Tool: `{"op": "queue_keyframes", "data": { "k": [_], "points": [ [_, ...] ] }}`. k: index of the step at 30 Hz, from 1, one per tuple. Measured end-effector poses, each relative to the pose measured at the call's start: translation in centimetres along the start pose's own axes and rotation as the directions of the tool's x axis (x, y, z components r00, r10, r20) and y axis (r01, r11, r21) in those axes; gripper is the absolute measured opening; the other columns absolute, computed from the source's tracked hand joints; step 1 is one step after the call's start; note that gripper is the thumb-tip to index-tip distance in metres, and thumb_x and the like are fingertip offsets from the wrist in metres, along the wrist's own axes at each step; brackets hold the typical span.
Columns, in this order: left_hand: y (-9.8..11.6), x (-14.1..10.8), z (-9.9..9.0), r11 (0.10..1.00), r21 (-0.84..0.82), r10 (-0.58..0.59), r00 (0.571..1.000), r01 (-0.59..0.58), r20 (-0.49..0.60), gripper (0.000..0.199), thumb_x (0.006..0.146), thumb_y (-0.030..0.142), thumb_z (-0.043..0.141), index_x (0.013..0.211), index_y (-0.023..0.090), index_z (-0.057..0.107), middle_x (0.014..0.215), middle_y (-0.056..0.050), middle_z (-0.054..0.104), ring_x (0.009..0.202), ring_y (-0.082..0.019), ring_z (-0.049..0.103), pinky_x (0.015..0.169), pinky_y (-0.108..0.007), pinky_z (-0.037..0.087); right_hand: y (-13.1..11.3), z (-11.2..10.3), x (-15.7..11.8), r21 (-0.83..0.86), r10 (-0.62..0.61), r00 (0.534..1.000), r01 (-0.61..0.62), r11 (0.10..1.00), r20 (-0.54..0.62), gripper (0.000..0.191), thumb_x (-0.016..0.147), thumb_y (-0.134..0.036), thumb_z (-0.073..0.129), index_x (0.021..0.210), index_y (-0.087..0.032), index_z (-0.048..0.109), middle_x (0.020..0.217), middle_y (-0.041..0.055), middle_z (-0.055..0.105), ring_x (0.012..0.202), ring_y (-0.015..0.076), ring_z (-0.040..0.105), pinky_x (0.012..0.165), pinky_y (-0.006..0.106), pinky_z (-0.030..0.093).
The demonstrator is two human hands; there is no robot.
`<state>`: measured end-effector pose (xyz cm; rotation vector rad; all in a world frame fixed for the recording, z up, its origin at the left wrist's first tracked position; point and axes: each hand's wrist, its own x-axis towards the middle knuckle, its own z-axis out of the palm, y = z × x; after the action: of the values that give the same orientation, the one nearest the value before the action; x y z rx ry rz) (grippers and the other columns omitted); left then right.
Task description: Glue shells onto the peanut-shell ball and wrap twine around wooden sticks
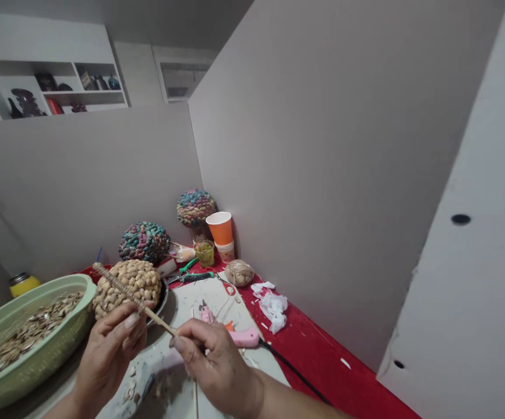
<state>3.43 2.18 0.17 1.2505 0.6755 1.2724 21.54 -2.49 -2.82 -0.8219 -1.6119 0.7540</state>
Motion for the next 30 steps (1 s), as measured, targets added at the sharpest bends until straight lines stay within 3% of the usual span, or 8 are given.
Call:
{"op": "queue_keyframes", "data": {
  "k": [4, 7, 17, 25, 28, 30],
  "points": [
    [0.6, 0.0, 0.5, 0.997, -0.071, -0.025, 1.000, 0.026, 0.009, 0.032, 0.066, 0.041, 0.080, 0.079, 0.013, 0.073, 0.051, 0.006, 0.039, 0.047, -0.006, 0.032, 0.043, -0.018, 0.030, -0.2, 0.1, 0.0, 0.173, 0.132, 0.989, -0.142, 0.975, 0.067, 0.043, 0.092, -0.054, 0.047, 0.078, -0.014, 0.058, 0.048, -0.0067, 0.041, 0.042, 0.0072, 0.034, 0.044, 0.021, 0.028],
    [0.4, 0.2, 0.3, 0.999, -0.036, -0.022, 1.000, 0.023, 0.019, 0.036, 0.066, 0.046, 0.079, 0.079, 0.013, 0.074, 0.051, 0.007, 0.034, 0.046, -0.006, 0.027, 0.042, -0.018, 0.026, -0.2, 0.1, 0.0, 0.279, 0.212, 0.967, -0.244, 0.929, 0.140, 0.047, 0.089, -0.058, 0.050, 0.081, -0.013, 0.060, 0.046, -0.0074, 0.041, 0.040, 0.0062, 0.032, 0.042, 0.020, 0.025],
    [-0.6, 0.5, -0.6, 0.995, 0.089, -0.035, 0.999, 0.032, 0.028, 0.037, 0.070, 0.048, 0.076, 0.079, 0.012, 0.075, 0.045, 0.007, 0.033, 0.045, -0.006, 0.024, 0.044, -0.021, 0.017, 0.3, -0.1, 0.6, 0.469, 0.227, 0.926, -0.352, 0.810, 0.302, 0.050, 0.083, -0.063, 0.056, 0.079, -0.013, 0.061, 0.040, -0.0097, 0.043, 0.032, 0.0036, 0.028, 0.038, 0.017, 0.022],
    [-0.8, 0.1, -0.9, 0.989, 0.141, 0.040, 0.999, -0.036, -0.025, 0.033, 0.073, 0.045, 0.075, 0.074, 0.012, 0.073, 0.047, 0.005, 0.037, 0.046, -0.006, 0.029, 0.043, -0.021, 0.021, 0.4, -0.6, 0.9, 0.541, 0.269, 0.855, -0.495, 0.680, 0.443, 0.047, 0.084, -0.058, 0.059, 0.076, -0.012, 0.061, 0.038, -0.0089, 0.045, 0.028, 0.0032, 0.027, 0.032, 0.017, 0.019],
    [-0.7, -0.1, -0.6, 0.989, 0.141, 0.054, 0.996, -0.044, -0.065, 0.032, 0.072, 0.043, 0.076, 0.066, 0.013, 0.069, 0.047, 0.005, 0.037, 0.046, -0.006, 0.028, 0.043, -0.020, 0.022, 0.2, -0.6, 0.9, 0.522, 0.271, 0.865, -0.477, 0.707, 0.423, 0.047, 0.084, -0.058, 0.059, 0.082, -0.012, 0.061, 0.039, -0.0094, 0.045, 0.030, 0.0033, 0.028, 0.034, 0.017, 0.020],
    [-0.5, -0.2, -0.3, 0.989, 0.138, 0.059, 0.995, -0.047, -0.084, 0.033, 0.072, 0.044, 0.075, 0.062, 0.013, 0.066, 0.047, 0.006, 0.037, 0.046, -0.005, 0.028, 0.043, -0.019, 0.021, 0.1, -0.4, 0.8, 0.475, 0.293, 0.892, -0.434, 0.765, 0.344, 0.046, 0.078, -0.058, 0.065, 0.087, -0.013, 0.060, 0.042, -0.0108, 0.043, 0.033, 0.0036, 0.030, 0.036, 0.017, 0.020]
  ]
}}
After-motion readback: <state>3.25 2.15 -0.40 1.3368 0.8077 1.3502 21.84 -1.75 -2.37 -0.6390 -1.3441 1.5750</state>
